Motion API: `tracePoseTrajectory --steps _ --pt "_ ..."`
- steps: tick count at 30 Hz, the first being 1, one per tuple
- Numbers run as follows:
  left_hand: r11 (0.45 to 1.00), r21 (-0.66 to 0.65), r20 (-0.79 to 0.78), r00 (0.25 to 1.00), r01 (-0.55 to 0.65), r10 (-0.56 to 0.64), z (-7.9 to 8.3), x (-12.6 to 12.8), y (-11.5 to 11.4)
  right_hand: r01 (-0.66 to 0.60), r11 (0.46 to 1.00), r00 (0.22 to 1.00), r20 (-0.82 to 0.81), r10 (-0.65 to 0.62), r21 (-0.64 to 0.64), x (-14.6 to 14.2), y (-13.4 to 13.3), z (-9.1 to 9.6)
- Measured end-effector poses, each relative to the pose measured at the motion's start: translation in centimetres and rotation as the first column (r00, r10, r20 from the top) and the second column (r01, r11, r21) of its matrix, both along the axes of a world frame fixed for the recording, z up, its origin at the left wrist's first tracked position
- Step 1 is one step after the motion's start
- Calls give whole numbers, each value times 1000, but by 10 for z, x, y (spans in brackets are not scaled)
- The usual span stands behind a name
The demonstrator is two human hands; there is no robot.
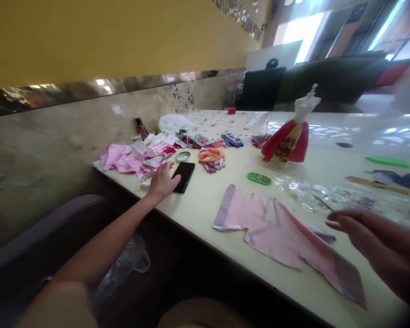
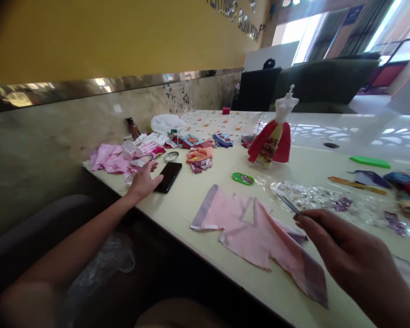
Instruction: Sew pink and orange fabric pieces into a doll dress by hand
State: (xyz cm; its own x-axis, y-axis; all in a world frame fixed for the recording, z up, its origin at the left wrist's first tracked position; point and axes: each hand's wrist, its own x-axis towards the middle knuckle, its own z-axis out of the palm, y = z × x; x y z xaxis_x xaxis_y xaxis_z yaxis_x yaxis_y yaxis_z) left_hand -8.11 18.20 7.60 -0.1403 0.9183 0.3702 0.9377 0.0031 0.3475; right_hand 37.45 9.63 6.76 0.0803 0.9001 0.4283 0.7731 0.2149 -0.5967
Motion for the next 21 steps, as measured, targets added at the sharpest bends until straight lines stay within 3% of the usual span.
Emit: tracePoseTrajectory --steps 6,15,21 --pt "963 -265 -132 991 -56 21 0 15 45 -41 996 996 -84 35 -76 -20 20 24" --pt "901 -400 -227 971 -164 76 2 23 66 -107 987 985 -149 89 -117 -13 15 5" --pt "876 -434 -225 967 -213 123 0 28 74 -124 989 981 -158 110 -79 -11 12 5"
